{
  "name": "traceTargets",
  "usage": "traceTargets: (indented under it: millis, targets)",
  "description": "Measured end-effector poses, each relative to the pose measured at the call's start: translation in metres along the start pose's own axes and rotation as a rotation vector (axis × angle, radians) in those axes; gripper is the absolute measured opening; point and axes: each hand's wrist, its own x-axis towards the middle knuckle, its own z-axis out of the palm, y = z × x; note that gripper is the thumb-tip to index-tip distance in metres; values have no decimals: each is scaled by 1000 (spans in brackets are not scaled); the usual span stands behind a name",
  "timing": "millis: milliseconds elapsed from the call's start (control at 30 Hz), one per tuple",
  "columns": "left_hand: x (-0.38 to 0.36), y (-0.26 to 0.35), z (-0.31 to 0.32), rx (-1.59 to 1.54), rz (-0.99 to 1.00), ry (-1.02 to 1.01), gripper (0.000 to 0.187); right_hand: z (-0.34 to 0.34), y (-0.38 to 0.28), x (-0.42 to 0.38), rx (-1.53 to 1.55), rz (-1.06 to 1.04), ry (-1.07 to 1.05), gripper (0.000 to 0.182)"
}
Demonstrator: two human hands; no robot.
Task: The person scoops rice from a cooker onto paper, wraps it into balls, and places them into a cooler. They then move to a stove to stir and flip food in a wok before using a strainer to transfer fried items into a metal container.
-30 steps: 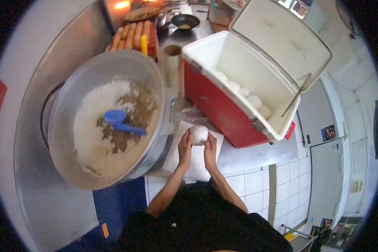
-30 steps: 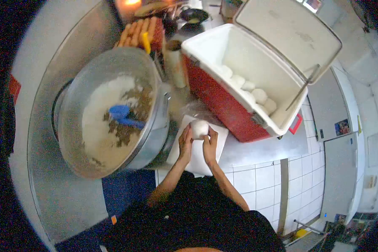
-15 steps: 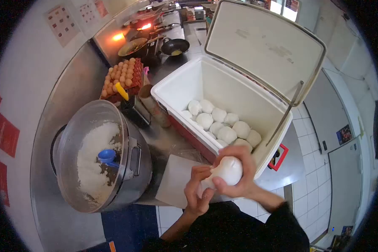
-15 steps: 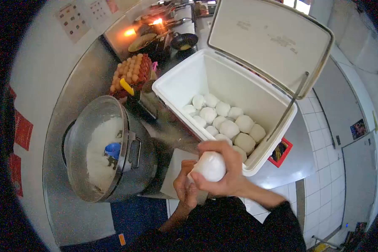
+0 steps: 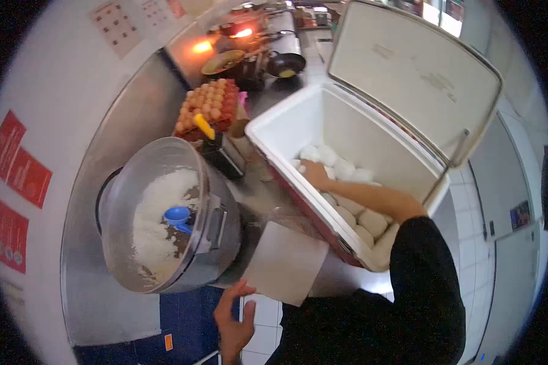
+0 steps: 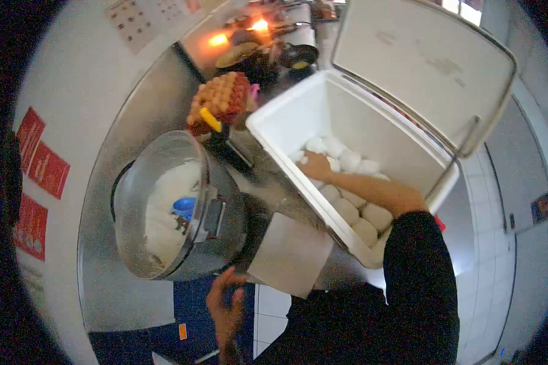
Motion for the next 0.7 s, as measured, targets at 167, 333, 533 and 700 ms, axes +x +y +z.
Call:
traceTargets:
  millis: [167,333,533,700]
  targets:
    - [-4,22,-72,328,-51,43,36,0,-43,38,116,197,350,51]
    - [38,1,-142,362,24,25,36,49,-17,73,98,266,325,45]
    - [129,-62,-222,478,196,-223,31,54,20,69,283,92,147,47]
    - [236,-207,-247,1018,-28,-593,22,-13,54,29,507,40,-61,49]
